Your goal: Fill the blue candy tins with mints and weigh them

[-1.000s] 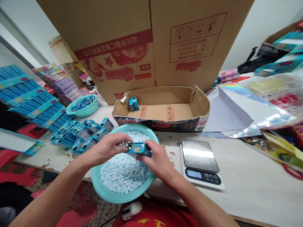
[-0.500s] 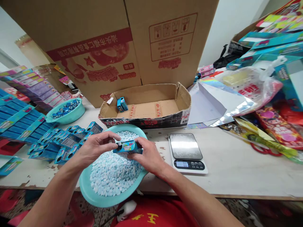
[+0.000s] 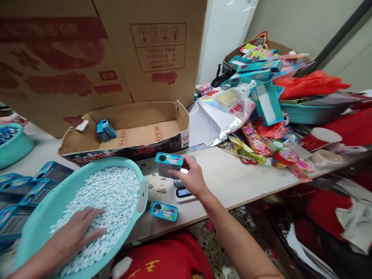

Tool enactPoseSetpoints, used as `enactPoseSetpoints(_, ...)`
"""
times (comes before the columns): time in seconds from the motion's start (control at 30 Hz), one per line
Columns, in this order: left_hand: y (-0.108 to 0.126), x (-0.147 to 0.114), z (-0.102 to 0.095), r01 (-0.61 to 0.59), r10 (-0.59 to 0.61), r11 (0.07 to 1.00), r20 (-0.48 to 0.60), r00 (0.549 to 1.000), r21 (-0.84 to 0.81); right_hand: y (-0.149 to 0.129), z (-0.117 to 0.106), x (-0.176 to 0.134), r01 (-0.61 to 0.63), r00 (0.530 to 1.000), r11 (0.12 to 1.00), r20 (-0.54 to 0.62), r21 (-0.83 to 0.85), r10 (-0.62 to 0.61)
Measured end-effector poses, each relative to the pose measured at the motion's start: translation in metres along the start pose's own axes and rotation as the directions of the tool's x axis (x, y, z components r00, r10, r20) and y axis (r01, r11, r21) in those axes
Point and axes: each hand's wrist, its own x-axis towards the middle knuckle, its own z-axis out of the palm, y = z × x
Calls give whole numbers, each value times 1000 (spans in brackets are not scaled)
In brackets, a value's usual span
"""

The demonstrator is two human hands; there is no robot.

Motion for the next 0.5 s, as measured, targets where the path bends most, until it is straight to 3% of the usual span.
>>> enactPoseSetpoints(0.13, 3, -5, 21, 48, -49, 999, 54, 997, 14, 36, -36, 3, -23, 987, 993, -161, -115, 4)
enactPoseSetpoints(0.33, 8, -4, 18, 72, -74, 996, 36, 997, 51, 54, -52, -7, -29, 982, 990, -188, -135, 3)
enactPoseSetpoints(0.4, 11, -5, 17, 104, -108, 991, 42, 993, 85, 55, -60, -13, -2, 966, 990, -254, -142, -35)
enactPoseSetpoints(0.5, 16, -5, 14, 57, -66, 992, 84, 994, 110, 58, -75, -23, -16, 912, 994, -408, -111, -31)
